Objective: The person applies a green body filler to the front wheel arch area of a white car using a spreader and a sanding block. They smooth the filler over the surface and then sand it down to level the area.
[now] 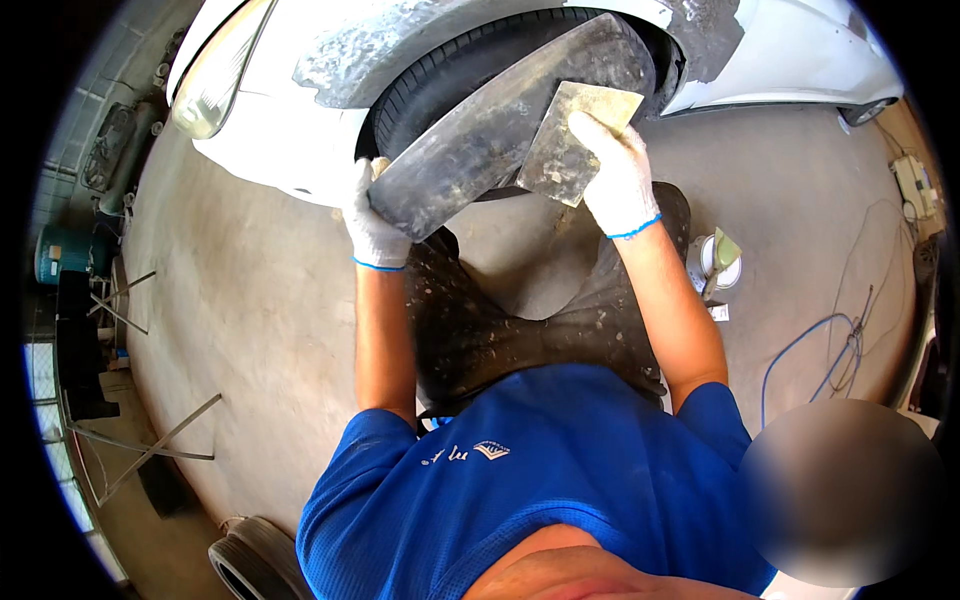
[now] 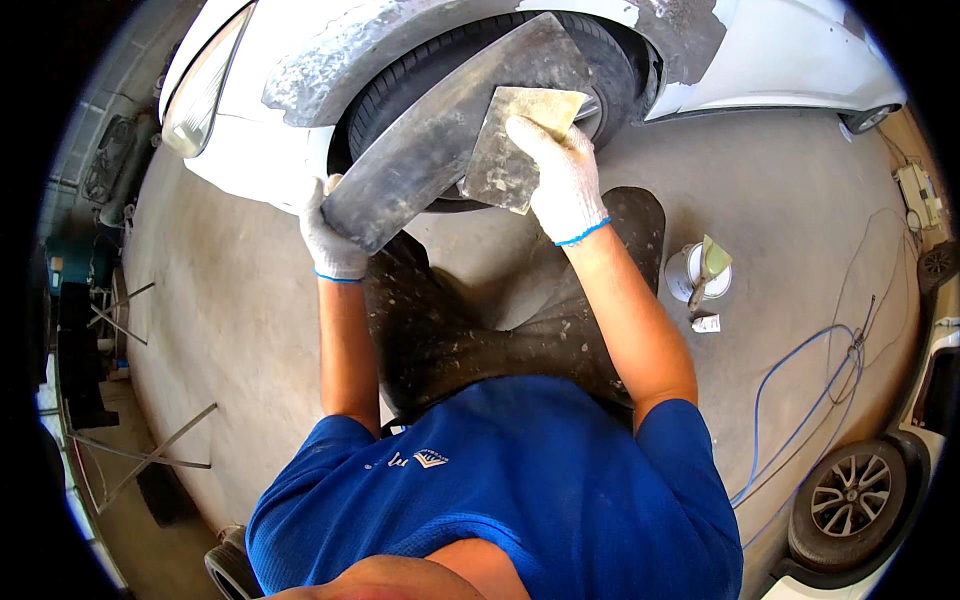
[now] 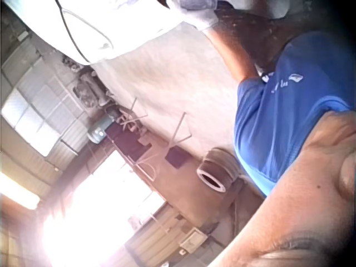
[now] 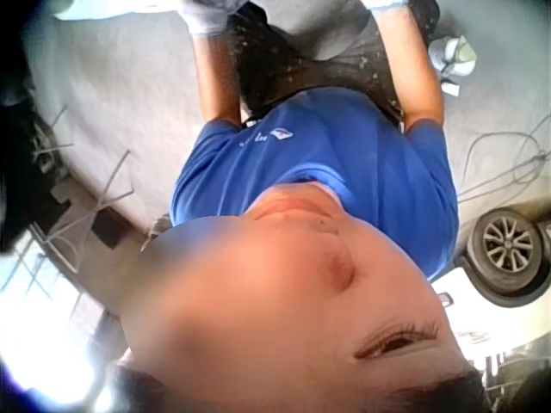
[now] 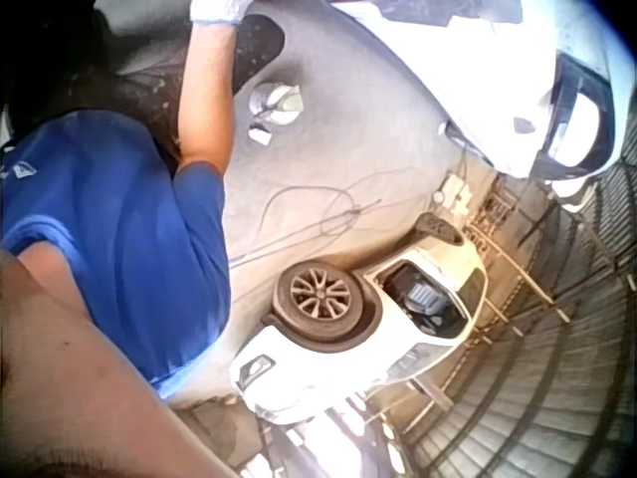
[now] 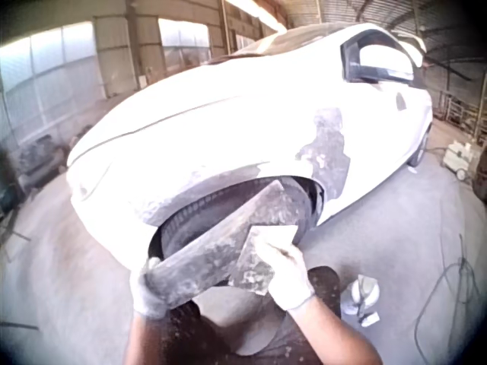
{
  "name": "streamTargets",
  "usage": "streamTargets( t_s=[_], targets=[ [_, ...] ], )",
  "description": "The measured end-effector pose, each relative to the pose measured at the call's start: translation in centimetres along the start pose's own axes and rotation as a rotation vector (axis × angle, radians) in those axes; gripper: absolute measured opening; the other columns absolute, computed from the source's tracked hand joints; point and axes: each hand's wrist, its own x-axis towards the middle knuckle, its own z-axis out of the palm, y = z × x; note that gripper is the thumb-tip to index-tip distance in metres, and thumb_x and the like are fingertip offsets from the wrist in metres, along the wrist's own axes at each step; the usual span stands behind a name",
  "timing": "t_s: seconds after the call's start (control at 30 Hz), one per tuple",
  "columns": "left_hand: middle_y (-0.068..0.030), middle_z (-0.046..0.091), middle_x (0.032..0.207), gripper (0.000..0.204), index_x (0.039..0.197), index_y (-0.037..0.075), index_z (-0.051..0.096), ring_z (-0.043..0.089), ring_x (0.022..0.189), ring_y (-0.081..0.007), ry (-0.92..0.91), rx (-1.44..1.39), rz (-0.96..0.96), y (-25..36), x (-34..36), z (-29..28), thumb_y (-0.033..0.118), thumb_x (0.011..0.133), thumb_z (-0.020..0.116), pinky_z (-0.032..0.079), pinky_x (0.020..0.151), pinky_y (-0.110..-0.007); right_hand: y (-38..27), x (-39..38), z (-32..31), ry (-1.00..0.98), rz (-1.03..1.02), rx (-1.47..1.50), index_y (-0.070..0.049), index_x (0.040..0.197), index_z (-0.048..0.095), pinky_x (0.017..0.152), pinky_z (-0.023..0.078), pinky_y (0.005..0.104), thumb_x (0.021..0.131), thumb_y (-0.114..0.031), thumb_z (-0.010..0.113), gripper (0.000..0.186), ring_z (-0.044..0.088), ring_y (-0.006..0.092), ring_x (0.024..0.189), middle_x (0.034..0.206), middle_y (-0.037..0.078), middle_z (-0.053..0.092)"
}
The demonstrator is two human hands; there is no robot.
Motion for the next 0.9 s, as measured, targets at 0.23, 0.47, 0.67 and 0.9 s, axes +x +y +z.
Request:
streamTargets(
  t_s=[0.23, 0.47, 0.67, 0.9],
  targets=[
    [-0.0125, 0.062, 0.103, 0.073, 0.116, 0.005, 0.06, 0.054, 0.088, -0.0184, -0.921, -0.367, -0.238, 2.5, 0.4, 2.3, 0.072, 0.09, 0.048, 0.045, 0.076, -0.028, 1.8, -1.8, 0.6, -0.114, 0.223, 0.146, 0.0, 0.112, 0.066, 0.081, 0.058, 0.036, 0.092, -0.009, 0.062, 0.022, 0.07, 0.0221, 0.09, 0.101, 0.009, 0.071],
    [-0.0158, 0.055, 0.127, 0.063, 0.129, -0.001, 0.05, 0.052, 0.126, -0.0333, -1.016, -0.185, -0.46, -2.2, 1.6, 7.0, 0.055, 0.1, 0.046, 0.044, 0.11, -0.046, 4.5, -7.2, 4.9, -0.287, 0.467, 0.163, 0.0, 0.116, 0.065, 0.086, 0.053, 0.029, 0.09, -0.009, 0.068, 0.028, 0.068, 0.0166, 0.092, 0.105, 0.007, 0.07],
    [-0.0087, 0.061, 0.094, 0.043, 0.092, 0.005, 0.059, 0.06, 0.107, -0.0278, -0.966, -0.495, -0.374, -3.2, 4.0, 4.0, 0.045, 0.103, 0.049, 0.054, 0.1, -0.044, 2.5, -7.7, 5.3, -0.32, 0.218, -0.411, -0.001, 0.108, 0.069, 0.084, 0.054, 0.0303, 0.092, -0.006, 0.064, 0.017, 0.068, 0.0169, 0.09, 0.103, 0.007, 0.071],
    [-0.0071, 0.061, 0.097, 0.027, 0.096, 0.009, 0.063, 0.058, 0.099, -0.0239, -0.765, -0.492, -0.487, -5.2, 3.9, 5.6, 0.033, 0.101, 0.052, 0.054, 0.085, -0.041, 5.3, -10.8, 10.2, -0.614, -1.06, -1.259, -0.014, 0.12, 0.069, 0.078, 0.057, 0.0331, 0.082, -0.011, 0.065, 0.039, 0.065, 0.0214, 0.095, 0.105, 0.004, 0.063]
  ],
)
